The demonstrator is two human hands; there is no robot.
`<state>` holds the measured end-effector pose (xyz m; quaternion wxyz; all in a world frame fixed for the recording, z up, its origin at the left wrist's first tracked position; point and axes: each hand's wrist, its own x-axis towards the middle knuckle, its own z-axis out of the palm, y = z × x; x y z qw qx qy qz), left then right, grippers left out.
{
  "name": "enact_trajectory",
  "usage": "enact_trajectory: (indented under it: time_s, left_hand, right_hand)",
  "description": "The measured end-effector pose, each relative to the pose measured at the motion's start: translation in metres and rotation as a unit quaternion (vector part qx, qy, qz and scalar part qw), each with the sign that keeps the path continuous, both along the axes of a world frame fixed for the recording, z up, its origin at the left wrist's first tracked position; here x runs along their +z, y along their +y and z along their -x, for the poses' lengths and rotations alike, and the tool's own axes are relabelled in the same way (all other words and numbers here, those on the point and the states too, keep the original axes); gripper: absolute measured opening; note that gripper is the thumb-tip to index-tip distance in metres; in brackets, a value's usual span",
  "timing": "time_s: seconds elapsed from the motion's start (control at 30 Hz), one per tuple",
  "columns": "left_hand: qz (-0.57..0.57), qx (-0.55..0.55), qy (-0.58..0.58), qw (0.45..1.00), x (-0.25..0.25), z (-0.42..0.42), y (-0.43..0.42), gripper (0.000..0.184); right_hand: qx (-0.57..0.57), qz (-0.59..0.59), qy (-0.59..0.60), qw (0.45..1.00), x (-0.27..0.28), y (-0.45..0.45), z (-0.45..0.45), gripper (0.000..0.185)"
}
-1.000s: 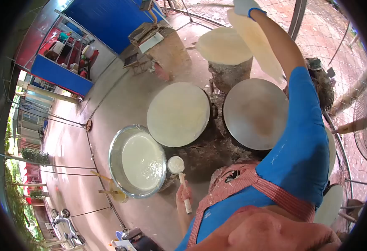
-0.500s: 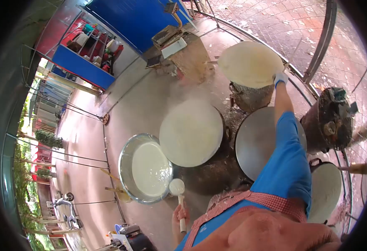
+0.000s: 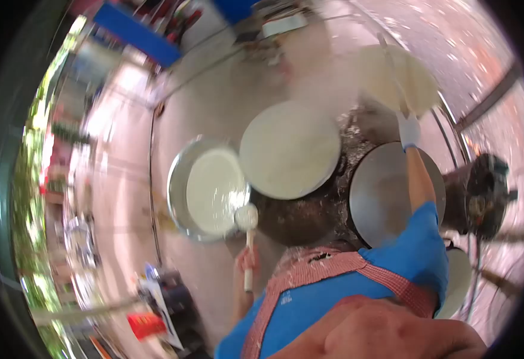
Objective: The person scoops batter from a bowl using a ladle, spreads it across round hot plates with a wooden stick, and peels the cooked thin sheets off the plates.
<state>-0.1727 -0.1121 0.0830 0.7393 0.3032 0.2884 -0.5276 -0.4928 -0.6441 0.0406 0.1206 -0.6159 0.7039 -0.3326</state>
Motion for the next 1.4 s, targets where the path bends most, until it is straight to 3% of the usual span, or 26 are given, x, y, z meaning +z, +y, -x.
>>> enact_trajectory:
  time_s: [0.03, 0.07, 0.1, 0.17, 0.23, 0.33, 0.4, 0.47, 0.5, 0.53, 0.57, 0.63, 0.67, 0.7, 0.77, 0.8, 0.83, 0.9, 0.93, 1.03, 1.07, 1.13, 1.23, 1.27, 1.33, 1.4]
  left_hand:
    - [0.055, -0.022, 0.064, 0.996, -0.022, -0.016, 0.008, 0.022]
    - [0.025, 0.002, -0.002, 1.0, -0.01, -0.015, 0.005, 0.024]
    - [0.068, -0.001, 0.039, 0.997, -0.004, -0.023, 0.004, 0.018]
    - [0.245, 0.033, 0.202, 0.948, -0.02, -0.043, 0.025, 0.034]
    - [0.363, 0.014, 0.146, 0.92, -0.031, -0.065, 0.038, 0.04]
    - [0.208, -0.052, -0.083, 0.973, -0.043, -0.128, 0.059, 0.045]
    - [0.105, -0.112, -0.114, 0.982, -0.08, -0.183, 0.067, 0.046]
    - [0.063, -0.142, -0.098, 0.983, -0.133, -0.235, 0.069, 0.006]
    - [0.012, -0.173, -0.124, 0.977, -0.15, -0.255, 0.065, 0.022]
    - [-0.133, -0.218, -0.179, 0.95, -0.168, -0.276, 0.058, 0.023]
    - [-0.125, -0.217, -0.176, 0.952, -0.174, -0.288, 0.057, 0.023]
    - [-0.284, -0.417, -0.253, 0.825, -0.189, -0.306, 0.049, 0.019]
    - [-0.26, -0.392, -0.248, 0.847, -0.209, -0.306, 0.056, 0.019]
    - [-0.254, -0.392, -0.242, 0.85, -0.211, -0.303, 0.058, 0.019]
    - [-0.121, -0.344, -0.168, 0.916, -0.191, -0.302, 0.053, 0.019]
    - [-0.13, -0.302, -0.036, 0.944, -0.167, -0.301, 0.043, 0.018]
    - [-0.129, -0.303, -0.042, 0.943, -0.142, -0.301, 0.039, 0.018]
    - [-0.036, -0.129, 0.224, 0.965, -0.087, -0.296, 0.033, 0.019]
    - [-0.012, -0.129, 0.198, 0.972, -0.053, -0.294, 0.029, 0.02]
    - [0.073, -0.14, 0.059, 0.986, 0.067, -0.283, 0.03, 0.019]
    - [0.126, -0.132, 0.038, 0.982, 0.099, -0.282, 0.032, 0.014]
    - [0.202, -0.156, -0.059, 0.965, 0.167, -0.28, 0.037, 0.016]
    - [0.228, -0.239, -0.308, 0.892, 0.242, -0.298, 0.042, 0.013]
    - [0.161, -0.23, -0.443, 0.851, 0.269, -0.292, 0.045, 0.016]
    - [0.13, -0.198, -0.524, 0.818, 0.279, -0.294, 0.055, 0.018]
    - [0.051, -0.15, -0.576, 0.802, 0.248, -0.318, 0.055, 0.02]
  right_hand:
    - [0.044, -0.004, 0.012, 0.999, 0.015, 0.019, -0.019, 0.053]
    - [0.128, -0.09, -0.064, 0.986, 0.028, 0.04, -0.038, 0.051]
    - [0.202, -0.183, -0.134, 0.953, 0.031, 0.053, -0.063, 0.049]
    - [0.303, -0.166, -0.065, 0.936, 0.007, 0.072, -0.103, 0.047]
    - [0.384, -0.129, -0.012, 0.914, -0.001, 0.093, -0.156, 0.044]
    - [0.49, -0.208, 0.067, 0.844, 0.044, 0.168, -0.247, 0.039]
    - [0.566, -0.105, 0.121, 0.808, 0.038, 0.214, -0.303, 0.037]
    - [0.573, -0.081, 0.28, 0.766, 0.017, 0.263, -0.351, 0.035]
    - [0.57, -0.104, 0.295, 0.76, 0.013, 0.293, -0.362, 0.035]
    - [0.595, -0.109, 0.346, 0.718, 0.01, 0.318, -0.378, 0.034]
    - [0.618, -0.096, 0.394, 0.674, 0.012, 0.324, -0.4, 0.034]
    - [0.58, -0.182, 0.326, 0.724, 0.061, 0.338, -0.403, 0.035]
    - [0.544, -0.201, 0.279, 0.766, 0.042, 0.337, -0.389, 0.037]
    - [0.539, -0.201, 0.303, 0.76, 0.017, 0.344, -0.377, 0.037]
    - [0.53, -0.201, 0.344, 0.749, -0.007, 0.371, -0.366, 0.039]
    - [0.514, -0.219, 0.323, 0.764, -0.011, 0.383, -0.36, 0.04]
    - [0.502, -0.223, 0.306, 0.777, -0.008, 0.393, -0.351, 0.042]
    - [0.474, -0.24, 0.284, 0.798, 0.014, 0.41, -0.333, 0.042]
    - [0.474, -0.232, 0.277, 0.803, 0.021, 0.413, -0.328, 0.042]
    - [0.458, -0.039, 0.12, 0.88, 0.059, 0.429, -0.319, 0.032]
    - [0.475, 0.003, 0.038, 0.879, 0.075, 0.426, -0.324, 0.031]
    - [0.466, 0.098, 0.011, 0.879, 0.099, 0.408, -0.334, 0.037]
    - [0.454, 0.209, -0.096, 0.861, 0.162, 0.382, -0.351, 0.031]
    - [0.444, 0.228, -0.109, 0.859, 0.176, 0.382, -0.353, 0.031]
    - [0.42, 0.185, -0.208, 0.864, 0.194, 0.388, -0.355, 0.028]
    - [0.436, 0.177, -0.254, 0.845, 0.154, 0.389, -0.361, 0.029]
